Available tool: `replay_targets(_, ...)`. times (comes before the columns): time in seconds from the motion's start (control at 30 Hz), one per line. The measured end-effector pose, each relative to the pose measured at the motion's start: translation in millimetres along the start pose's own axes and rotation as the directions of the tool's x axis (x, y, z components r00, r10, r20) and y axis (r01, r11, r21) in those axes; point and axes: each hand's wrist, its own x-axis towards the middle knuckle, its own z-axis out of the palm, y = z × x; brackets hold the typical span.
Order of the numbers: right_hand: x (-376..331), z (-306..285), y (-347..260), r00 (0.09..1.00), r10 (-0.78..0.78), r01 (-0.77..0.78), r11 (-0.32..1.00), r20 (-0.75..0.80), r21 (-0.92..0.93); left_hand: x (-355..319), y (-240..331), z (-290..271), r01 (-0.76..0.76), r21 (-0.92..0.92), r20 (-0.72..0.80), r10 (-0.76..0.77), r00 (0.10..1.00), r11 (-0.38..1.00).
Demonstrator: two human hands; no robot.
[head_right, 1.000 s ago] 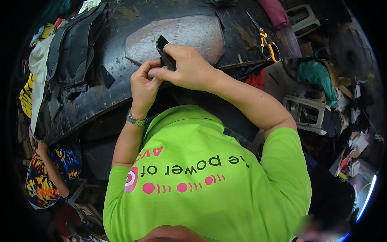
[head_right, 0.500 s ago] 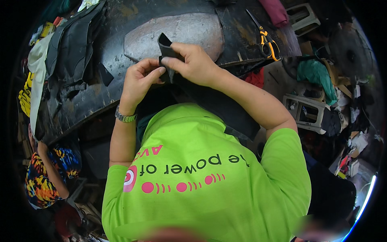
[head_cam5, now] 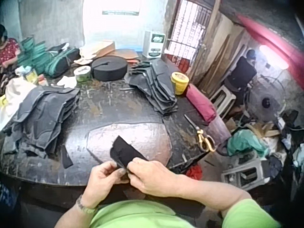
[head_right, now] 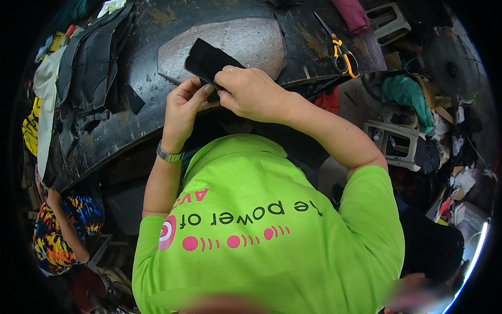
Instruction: The person repeatedly picks up a black fabric strip, aligns it, and cuts a small piece from one end using yellow-handled scissors. The cut pieces are placed on the table, and the process continues with the remaining strip.
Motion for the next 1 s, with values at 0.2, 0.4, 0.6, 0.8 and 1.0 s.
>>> replay_targets(0.2,6,-8,1,0.988,0.134,-0.146,0.978,0.082,0.151,4,-4,-5,0.098,-0.172,-0.003,-0.1,0.995,0.98)
replay_targets(0.4,-1,1,-13,0.996,-0.006,-0.014,0.975,-0.09,-0.222,4,-6,2,0.032,-0.186,-0.066,-0.045,0.997,0.982)
replay_targets(0.6,-7,-16,-3,0.99,0.027,-0.022,0.999,-0.138,0.037,10,1,4,0.004,-0.241,-0.067,-0.021,0.998,0.97)
replay_targets(0.8,-53,-95,64,0.812,0.333,-0.481,0.846,-0.479,-0.229,20,7,-24,-0.024,-0.355,-0.04,0.011,0.999,0.935)
replay_targets(1.0,-115,-112,131,0.642,0.58,-0.745,0.315,-0.502,-0.588,22,-5,-30,-0.012,-0.473,-0.005,0.011,1.0,0.881)
